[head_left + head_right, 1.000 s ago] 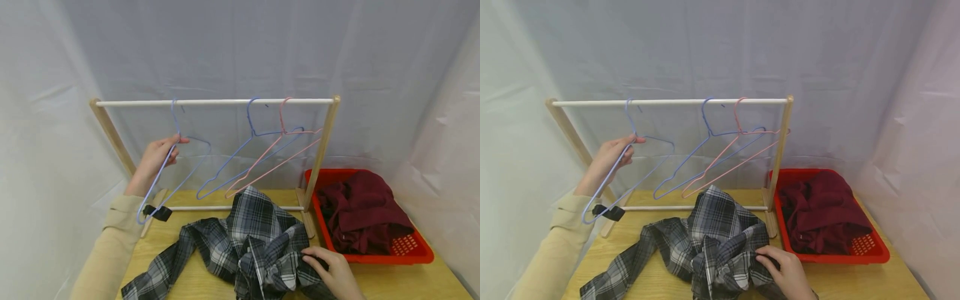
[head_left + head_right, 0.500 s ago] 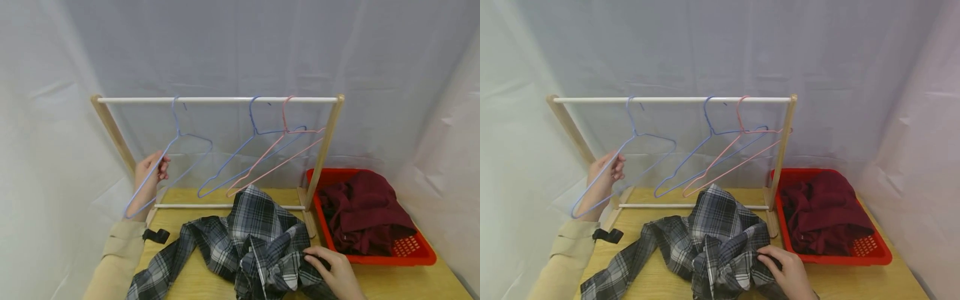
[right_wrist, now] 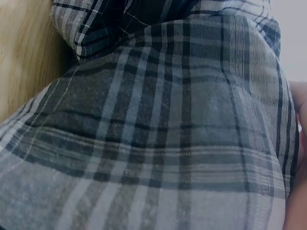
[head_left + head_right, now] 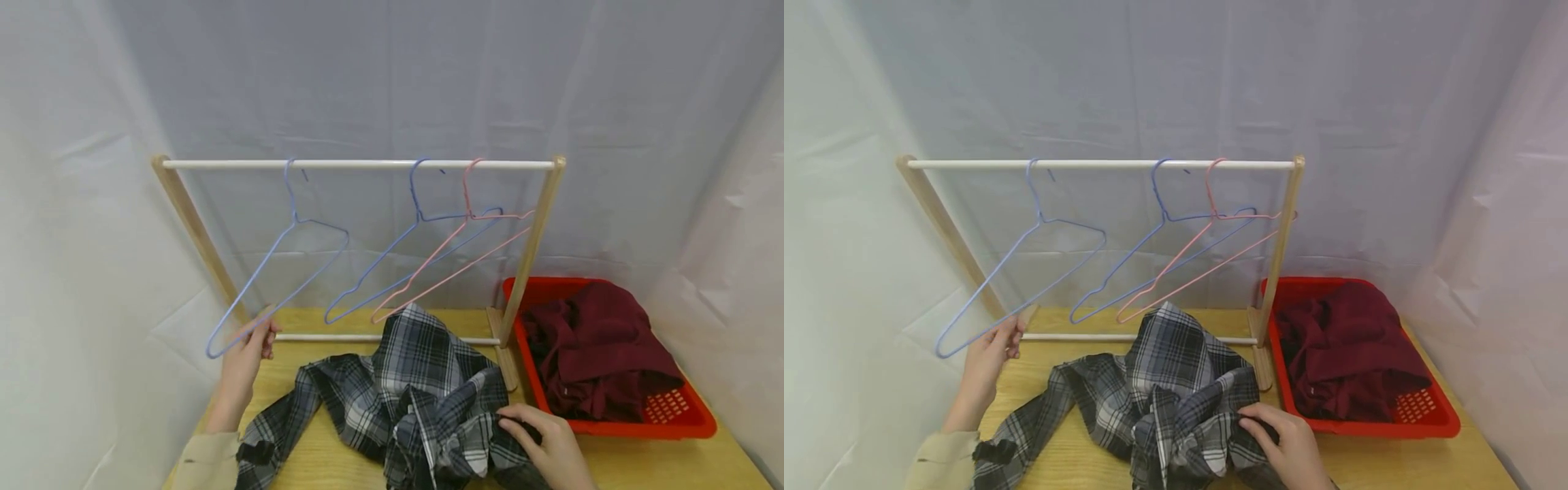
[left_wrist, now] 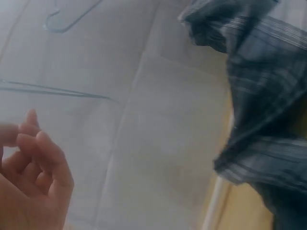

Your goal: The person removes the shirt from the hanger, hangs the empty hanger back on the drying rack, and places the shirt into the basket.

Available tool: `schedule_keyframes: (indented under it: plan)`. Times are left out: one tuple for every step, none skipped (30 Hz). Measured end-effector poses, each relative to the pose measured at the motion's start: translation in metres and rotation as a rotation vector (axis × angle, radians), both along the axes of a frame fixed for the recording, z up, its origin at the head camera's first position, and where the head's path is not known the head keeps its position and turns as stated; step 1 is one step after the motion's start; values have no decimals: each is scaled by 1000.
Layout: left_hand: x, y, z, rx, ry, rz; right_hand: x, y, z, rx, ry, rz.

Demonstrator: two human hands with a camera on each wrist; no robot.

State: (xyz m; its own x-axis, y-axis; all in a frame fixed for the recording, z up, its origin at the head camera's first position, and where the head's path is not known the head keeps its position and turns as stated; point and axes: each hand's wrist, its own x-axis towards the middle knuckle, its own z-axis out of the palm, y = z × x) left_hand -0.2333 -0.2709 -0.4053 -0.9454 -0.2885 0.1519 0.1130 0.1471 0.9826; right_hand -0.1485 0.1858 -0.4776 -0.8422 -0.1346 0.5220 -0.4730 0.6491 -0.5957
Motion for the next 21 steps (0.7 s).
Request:
schedule_keyframes:
  plan:
    - [5,1,-5,-47,0,-5,0,0,1,1,1,-14]
    - [9,3,-10,-84,4,-8,0,0,1,2,4,-31]
    - [13,5,-15,-124,4,-9,-1,0,2,4,9,-49]
    - [17,6,-20,-165,0,-6,-1,0,2,6,14,-67]
    - [21,7,-25,-207,-4,-4,-2,0,2,8,18,-83]
    - [25,8,-29,-247,-21,-3,-2,0,2,13,23,-95]
    - [28,9,-34,-290,-45,1,-3,0,2,14,28,-106]
    - [30,10,-38,-330,-72,2,-3,0,2,14,28,-115]
    - [33,11,-42,-364,-106,1,-4,0,2,14,25,-124]
    - [35,11,-47,-397,-135,-5,-4,0,2,13,16,-129]
    - [36,11,-51,-423,-160,-11,-3,0,2,11,6,-133]
    - [38,10,-56,-443,-182,-23,-3,-1,2,9,-5,-134]
    - [39,8,-60,-458,-202,-35,-2,-1,2,5,-18,-137]
    - [40,6,-65,-470,-216,-45,-2,-1,2,3,-32,-139]
    - [42,4,-69,-488,-227,-53,-2,-2,2,3,-40,-142]
    - [43,2,-73,-510,-226,-58,-1,-2,3,3,-48,-144]
    - [44,-1,-77,-533,-222,-64,-1,-2,3,3,-51,-146]
    - [46,-3,-80,-558,-228,-70,0,-2,3,5,-52,-149]
    - [47,-5,-83,-589,-238,-76,0,-1,3,8,-55,-155]
    - [48,-8,-86,-620,-249,-79,0,-1,4,12,-58,-159]
    - [48,-10,-88,-653,-269,-90,0,0,4,12,-62,-163]
